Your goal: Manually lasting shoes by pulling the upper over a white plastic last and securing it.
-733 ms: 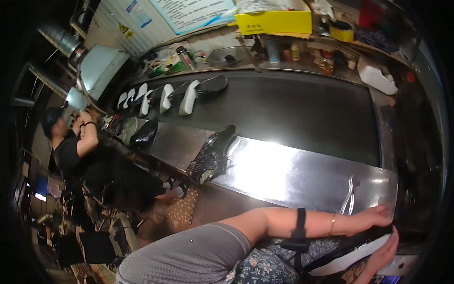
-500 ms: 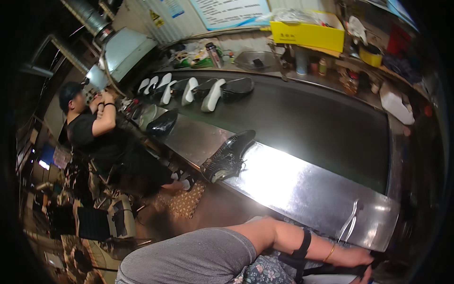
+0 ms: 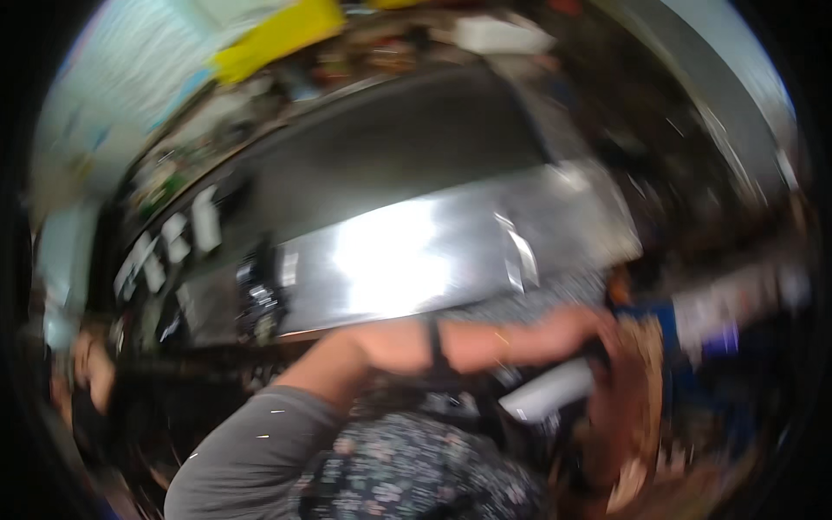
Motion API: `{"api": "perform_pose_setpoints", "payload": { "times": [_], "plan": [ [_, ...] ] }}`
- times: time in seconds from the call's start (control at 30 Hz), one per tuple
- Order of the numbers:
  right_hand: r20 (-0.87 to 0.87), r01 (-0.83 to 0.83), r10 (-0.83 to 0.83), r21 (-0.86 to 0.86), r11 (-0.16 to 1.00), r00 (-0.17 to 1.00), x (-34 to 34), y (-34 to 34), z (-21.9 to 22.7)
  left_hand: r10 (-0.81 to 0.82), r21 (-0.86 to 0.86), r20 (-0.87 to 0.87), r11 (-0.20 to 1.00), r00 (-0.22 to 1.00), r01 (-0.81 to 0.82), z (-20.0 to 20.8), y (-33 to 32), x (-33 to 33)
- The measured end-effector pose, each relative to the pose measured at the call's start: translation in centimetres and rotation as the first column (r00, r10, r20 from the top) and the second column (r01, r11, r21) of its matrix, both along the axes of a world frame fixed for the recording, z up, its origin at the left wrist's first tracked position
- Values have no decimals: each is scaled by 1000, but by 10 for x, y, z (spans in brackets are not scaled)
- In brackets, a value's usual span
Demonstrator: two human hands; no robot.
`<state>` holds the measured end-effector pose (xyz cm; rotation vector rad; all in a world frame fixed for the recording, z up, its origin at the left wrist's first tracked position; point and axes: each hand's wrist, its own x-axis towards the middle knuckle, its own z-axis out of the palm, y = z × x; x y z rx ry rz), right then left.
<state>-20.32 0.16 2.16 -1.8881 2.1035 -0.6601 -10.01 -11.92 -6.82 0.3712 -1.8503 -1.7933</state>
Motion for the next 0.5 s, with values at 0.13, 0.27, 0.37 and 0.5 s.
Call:
{"api": "perform_pose_setpoints", "payload": {
  "times": [0.13,0.27,0.37,0.5],
  "plan": [
    [725,257,-163,-20,966,670,-6,-24,-77,273,-441,-30,860,962,-258,1,-24,8],
    [749,472,-254,-88,877,612,53,26,-118,52,-326,162,945,985,4,18,-29,24],
    [590,492,-366,-61,868,719,33,30,-122,-9,-365,266,924,964,109,20,-34,14],
    [612,364,-267,-36,931,744,17,15,-73,-12,75,285,997,959,-10,29,-39,23]
  ]
}}
